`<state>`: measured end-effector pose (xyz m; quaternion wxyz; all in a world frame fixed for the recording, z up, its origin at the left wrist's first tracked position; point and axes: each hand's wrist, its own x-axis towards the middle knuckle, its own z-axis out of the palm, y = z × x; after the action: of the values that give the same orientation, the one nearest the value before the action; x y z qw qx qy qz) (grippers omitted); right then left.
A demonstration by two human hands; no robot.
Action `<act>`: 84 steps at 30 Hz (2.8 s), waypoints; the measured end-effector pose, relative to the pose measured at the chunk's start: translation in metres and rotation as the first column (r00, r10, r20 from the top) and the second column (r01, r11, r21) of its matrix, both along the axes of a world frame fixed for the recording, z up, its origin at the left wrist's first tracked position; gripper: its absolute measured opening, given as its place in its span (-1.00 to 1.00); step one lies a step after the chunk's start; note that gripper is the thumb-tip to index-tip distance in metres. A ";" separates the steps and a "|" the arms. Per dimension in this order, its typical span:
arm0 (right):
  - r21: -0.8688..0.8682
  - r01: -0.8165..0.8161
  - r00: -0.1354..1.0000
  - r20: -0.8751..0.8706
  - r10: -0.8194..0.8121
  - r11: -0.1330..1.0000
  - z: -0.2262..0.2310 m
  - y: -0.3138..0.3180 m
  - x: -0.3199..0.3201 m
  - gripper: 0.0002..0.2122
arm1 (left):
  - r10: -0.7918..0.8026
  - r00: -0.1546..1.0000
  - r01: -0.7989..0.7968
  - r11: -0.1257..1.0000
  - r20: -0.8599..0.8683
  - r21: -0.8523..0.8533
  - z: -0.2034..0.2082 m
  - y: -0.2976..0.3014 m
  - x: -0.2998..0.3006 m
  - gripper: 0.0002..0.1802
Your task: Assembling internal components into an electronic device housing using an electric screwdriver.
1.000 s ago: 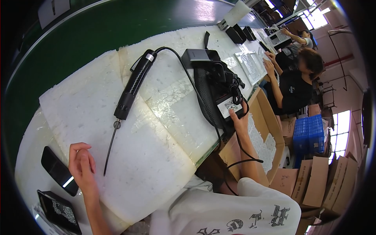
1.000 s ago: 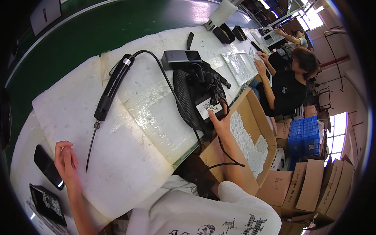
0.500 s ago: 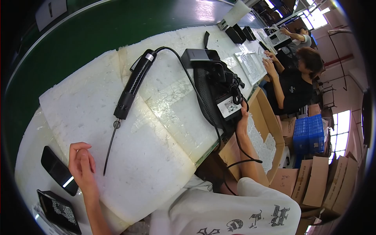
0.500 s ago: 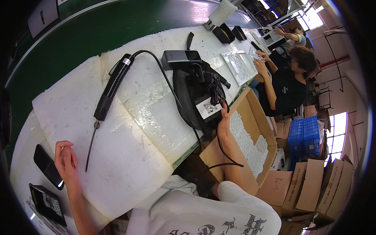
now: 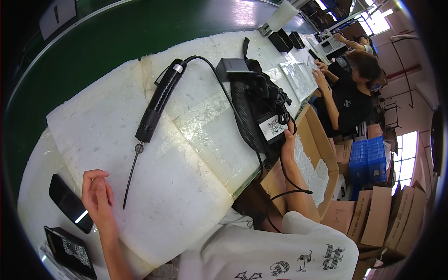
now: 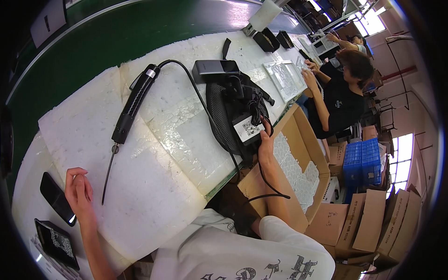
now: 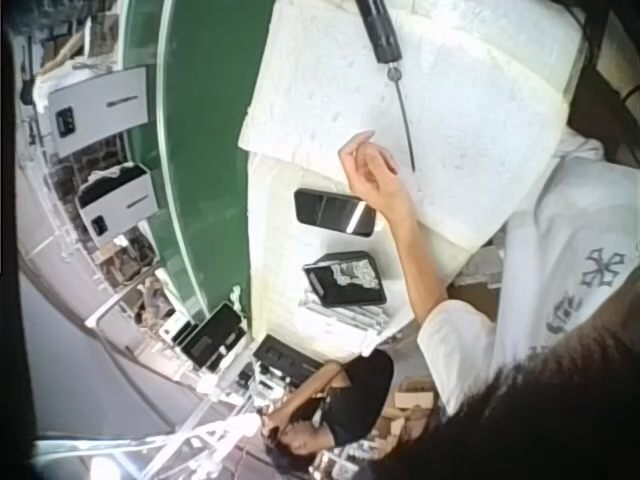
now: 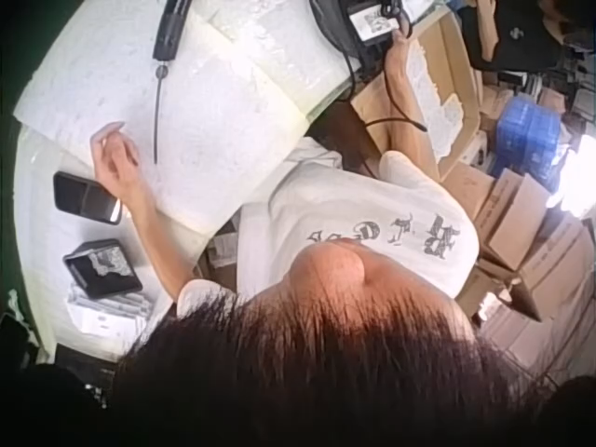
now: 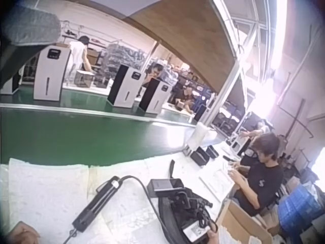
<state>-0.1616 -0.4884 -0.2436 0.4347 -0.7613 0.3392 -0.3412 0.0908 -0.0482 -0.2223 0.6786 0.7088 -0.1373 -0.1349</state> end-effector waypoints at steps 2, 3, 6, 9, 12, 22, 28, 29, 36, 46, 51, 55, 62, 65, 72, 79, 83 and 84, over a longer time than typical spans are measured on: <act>-0.067 0.044 0.996 -0.078 -0.049 0.997 -0.002 -0.011 -0.004 -0.45 | -0.005 1.000 0.005 1.000 -0.002 -0.004 0.000 -0.001 0.000 -0.84; -0.068 0.045 0.996 -0.079 -0.050 0.997 -0.005 -0.012 -0.008 -0.45 | -0.004 1.000 0.004 1.000 0.004 0.000 0.000 -0.001 0.000 -0.84; -0.181 0.055 0.992 -0.102 -0.075 0.982 -0.004 -0.006 -0.004 -0.46 | -0.002 1.000 0.002 1.000 0.003 0.005 0.001 -0.002 0.000 -0.84; -0.263 0.046 0.991 -0.108 -0.077 0.964 -0.012 -0.018 -0.014 -0.43 | -0.006 1.000 0.006 1.000 0.001 -0.003 0.001 -0.002 0.000 -0.85; -0.031 -0.012 1.000 0.023 0.013 0.999 -0.004 -0.006 -0.004 -0.39 | -0.001 1.000 0.001 1.000 -0.001 -0.002 0.001 -0.001 0.000 -0.85; -0.089 0.014 1.000 0.014 -0.013 0.996 -0.001 -0.005 -0.002 -0.41 | -0.006 1.000 0.006 1.000 0.011 0.008 -0.001 -0.001 0.000 -0.85; -0.215 -0.017 0.999 -0.038 0.009 0.976 -0.006 -0.012 -0.010 -0.47 | -0.003 1.000 0.002 1.000 0.007 0.015 0.000 -0.001 0.000 -0.85; -0.219 -0.037 0.998 -0.061 0.024 0.975 -0.005 -0.012 -0.010 -0.48 | -0.002 1.000 0.002 1.000 0.007 0.015 0.000 -0.001 0.000 -0.85; -0.247 -0.043 0.999 -0.027 0.038 0.968 -0.007 -0.013 -0.011 -0.52 | -0.005 1.000 0.005 1.000 0.001 0.012 0.000 -0.001 0.000 -0.85; -0.176 0.013 1.000 0.007 -0.012 0.984 -0.007 -0.011 -0.009 -0.55 | -0.008 1.000 0.008 1.000 -0.003 0.011 0.000 -0.002 0.000 -0.85; -0.101 -0.005 1.000 0.004 0.005 0.995 0.000 -0.004 -0.006 -0.51 | -0.004 1.000 0.004 1.000 -0.010 0.012 0.002 -0.003 -0.001 -0.86; -0.086 -0.003 1.000 -0.013 0.002 0.996 0.000 -0.002 -0.005 -0.49 | 0.000 1.000 0.000 1.000 -0.010 -0.003 0.004 -0.003 -0.001 -0.87; -0.144 0.005 1.000 -0.017 -0.008 0.990 -0.004 -0.002 -0.006 -0.50 | 0.006 1.000 -0.006 1.000 -0.022 0.007 0.003 -0.001 -0.002 -0.87; -0.137 0.041 0.999 0.005 -0.041 0.990 -0.005 -0.002 -0.008 -0.51 | 0.001 1.000 0.000 1.000 -0.015 0.019 0.003 -0.002 -0.003 -0.86; -0.234 0.082 0.994 -0.050 -0.096 0.969 -0.008 -0.012 -0.013 -0.58 | -0.016 1.000 0.017 1.000 -0.013 0.018 0.001 -0.004 0.001 -0.85; -0.090 0.064 0.997 -0.024 -0.067 0.994 -0.013 -0.012 -0.005 -0.57 | 0.037 0.999 -0.037 0.999 -0.037 0.006 0.006 0.002 0.005 -0.84; 0.010 0.201 0.980 0.004 -0.201 0.980 -0.061 -0.053 -0.034 -0.49 | -0.044 0.997 0.039 0.996 -0.067 -0.074 0.003 0.005 0.003 -0.85; -0.007 0.220 0.975 0.011 -0.220 0.975 -0.067 -0.064 -0.046 -0.52 | -0.074 0.994 0.064 0.990 -0.080 -0.123 -0.001 0.002 0.003 -0.86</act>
<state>-0.2073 -0.5527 -0.3104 0.3929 -0.7191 0.4180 -0.3923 0.0939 -0.0462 -0.2236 0.7203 0.6551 -0.1408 -0.1797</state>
